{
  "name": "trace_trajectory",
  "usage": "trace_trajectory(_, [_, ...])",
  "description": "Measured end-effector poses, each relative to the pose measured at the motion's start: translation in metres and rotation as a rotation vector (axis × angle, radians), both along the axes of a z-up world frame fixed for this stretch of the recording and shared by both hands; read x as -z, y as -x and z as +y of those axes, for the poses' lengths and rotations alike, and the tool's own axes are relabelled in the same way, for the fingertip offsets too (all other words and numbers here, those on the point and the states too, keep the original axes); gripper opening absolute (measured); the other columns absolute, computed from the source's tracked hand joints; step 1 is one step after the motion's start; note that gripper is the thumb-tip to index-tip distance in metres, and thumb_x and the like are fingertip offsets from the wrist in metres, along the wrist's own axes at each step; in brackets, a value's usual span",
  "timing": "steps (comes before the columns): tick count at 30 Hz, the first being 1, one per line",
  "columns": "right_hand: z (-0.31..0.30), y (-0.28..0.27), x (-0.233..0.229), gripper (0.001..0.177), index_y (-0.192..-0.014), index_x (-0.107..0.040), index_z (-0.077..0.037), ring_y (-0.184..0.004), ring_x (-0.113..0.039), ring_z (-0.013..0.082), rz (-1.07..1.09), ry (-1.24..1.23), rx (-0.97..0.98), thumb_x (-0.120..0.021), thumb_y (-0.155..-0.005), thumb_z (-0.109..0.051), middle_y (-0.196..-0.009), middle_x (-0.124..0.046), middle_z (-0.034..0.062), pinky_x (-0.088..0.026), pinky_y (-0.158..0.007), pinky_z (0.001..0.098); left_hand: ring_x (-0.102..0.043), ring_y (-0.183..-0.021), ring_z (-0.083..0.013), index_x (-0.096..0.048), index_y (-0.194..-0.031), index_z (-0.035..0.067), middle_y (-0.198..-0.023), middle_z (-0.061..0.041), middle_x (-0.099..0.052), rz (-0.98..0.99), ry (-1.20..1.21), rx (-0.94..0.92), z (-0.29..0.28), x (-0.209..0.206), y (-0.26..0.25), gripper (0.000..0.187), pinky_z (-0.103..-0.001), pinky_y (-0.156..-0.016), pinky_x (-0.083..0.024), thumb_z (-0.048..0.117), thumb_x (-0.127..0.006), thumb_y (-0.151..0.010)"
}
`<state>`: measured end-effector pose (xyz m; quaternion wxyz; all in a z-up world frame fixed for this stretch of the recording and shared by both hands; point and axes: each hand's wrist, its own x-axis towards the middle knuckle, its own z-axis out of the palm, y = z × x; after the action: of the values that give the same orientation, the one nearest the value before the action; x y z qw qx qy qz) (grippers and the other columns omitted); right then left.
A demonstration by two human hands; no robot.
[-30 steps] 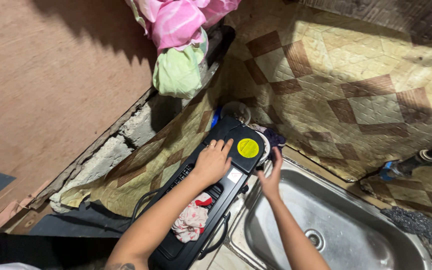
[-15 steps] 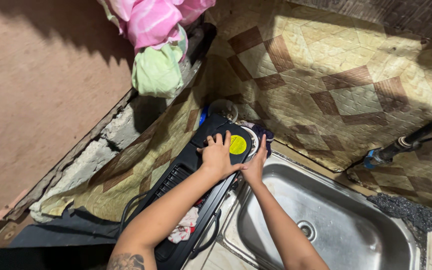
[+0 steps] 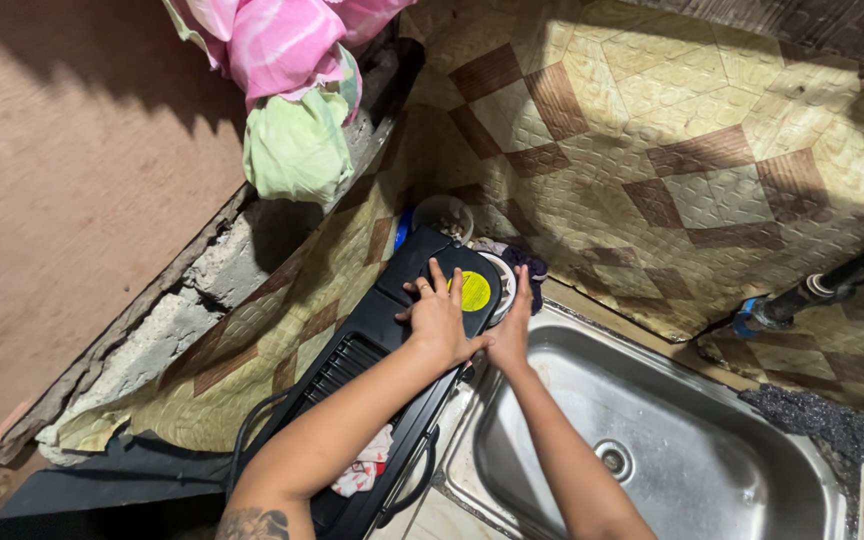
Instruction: The person wipes a coffee machine with a cloth, fills a mug with water, spoons instant coffee powder from a jar into the mug, pours syrup from a bottle, and stirs the drink. They then open the machine, remove the filter basket, rinse it under the tap, and scrub it with a sponge and dish soap.
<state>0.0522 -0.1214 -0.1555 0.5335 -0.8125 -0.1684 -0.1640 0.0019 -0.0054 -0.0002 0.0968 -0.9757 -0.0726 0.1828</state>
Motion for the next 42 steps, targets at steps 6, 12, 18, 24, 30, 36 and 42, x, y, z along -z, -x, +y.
trace_trajectory(6, [0.023, 0.000, 0.008, 0.106, -0.159, -0.021, 0.002, -0.150, -0.036, 0.0388, 0.020, -0.142, 0.110, -0.083, -0.074, -0.010, -0.163, -0.032, 0.0257, -0.028, -0.123, 0.0434, -0.043, -0.128, -0.0599, -0.010, -0.164, 0.007, -0.163, -0.033, -0.017, -0.005, -0.083, 0.007, -0.011, 0.009, -0.003, 0.123, -0.055, -0.064, -0.063, 0.078, -0.062, -0.078])
trace_trajectory(12, [0.011, -0.008, 0.005, 0.104, -0.152, -0.036, -0.005, -0.141, -0.046, 0.0383, 0.132, -0.109, 0.098, -0.090, -0.064, -0.016, -0.150, -0.049, 0.0216, -0.035, -0.117, 0.0436, -0.043, -0.123, -0.0712, -0.018, -0.163, 0.000, -0.160, -0.040, -0.024, -0.051, -0.152, 0.044, -0.017, 0.030, -0.006, 0.117, -0.058, -0.063, -0.061, 0.072, -0.061, -0.081])
trace_trajectory(18, [0.008, -0.012, 0.009, 0.107, -0.153, -0.036, -0.006, -0.143, -0.041, 0.0399, 0.095, -0.073, 0.080, -0.091, -0.062, -0.019, -0.151, -0.048, 0.0210, -0.033, -0.119, 0.0466, -0.023, -0.139, -0.0688, -0.046, -0.146, -0.009, -0.168, -0.017, -0.024, 0.023, -0.248, 0.285, -0.013, 0.047, -0.010, 0.091, -0.077, -0.076, -0.051, 0.062, -0.055, -0.090])
trace_trajectory(24, [0.031, 0.002, 0.018, 0.105, -0.159, -0.026, 0.002, -0.152, -0.035, 0.0409, -0.094, -0.189, 0.155, -0.084, -0.077, -0.030, -0.160, -0.038, 0.0223, -0.014, -0.128, 0.0512, -0.042, -0.118, -0.0757, -0.030, -0.155, -0.009, -0.160, -0.038, -0.026, -0.046, -0.211, 0.128, -0.021, 0.065, -0.014, 0.103, -0.069, -0.069, -0.056, 0.059, -0.062, -0.086])
trace_trajectory(30, [0.032, 0.002, 0.012, 0.103, -0.160, -0.024, 0.003, -0.152, -0.032, 0.0391, -0.113, -0.207, 0.179, -0.081, -0.082, -0.033, -0.163, -0.032, 0.0238, -0.021, -0.126, 0.0466, -0.061, -0.096, -0.0700, -0.014, -0.164, 0.005, -0.158, -0.039, -0.026, -0.049, -0.215, 0.063, -0.024, 0.041, -0.033, 0.117, -0.064, -0.069, -0.059, 0.064, -0.069, -0.079])
trace_trajectory(36, [0.031, 0.005, -0.001, 0.097, -0.157, -0.030, -0.001, -0.150, -0.040, 0.0354, -0.034, -0.200, 0.155, -0.082, -0.078, -0.024, -0.160, -0.040, 0.0204, -0.029, -0.124, 0.0439, -0.072, -0.094, -0.0606, 0.009, -0.167, 0.033, -0.168, -0.037, -0.002, 0.092, -0.160, 0.073, -0.021, -0.007, -0.051, 0.127, -0.062, -0.074, -0.058, 0.077, -0.067, -0.074])
trace_trajectory(42, [0.027, 0.006, -0.005, 0.107, -0.157, -0.024, -0.001, -0.143, -0.045, 0.0345, 0.004, -0.227, 0.124, -0.085, -0.072, -0.022, -0.154, -0.044, 0.0215, -0.033, -0.117, 0.0425, -0.012, -0.148, -0.0629, -0.007, -0.165, 0.030, -0.171, -0.021, 0.000, 0.075, -0.135, 0.222, -0.017, -0.008, -0.060, 0.123, -0.084, -0.104, -0.028, 0.077, -0.070, -0.070])
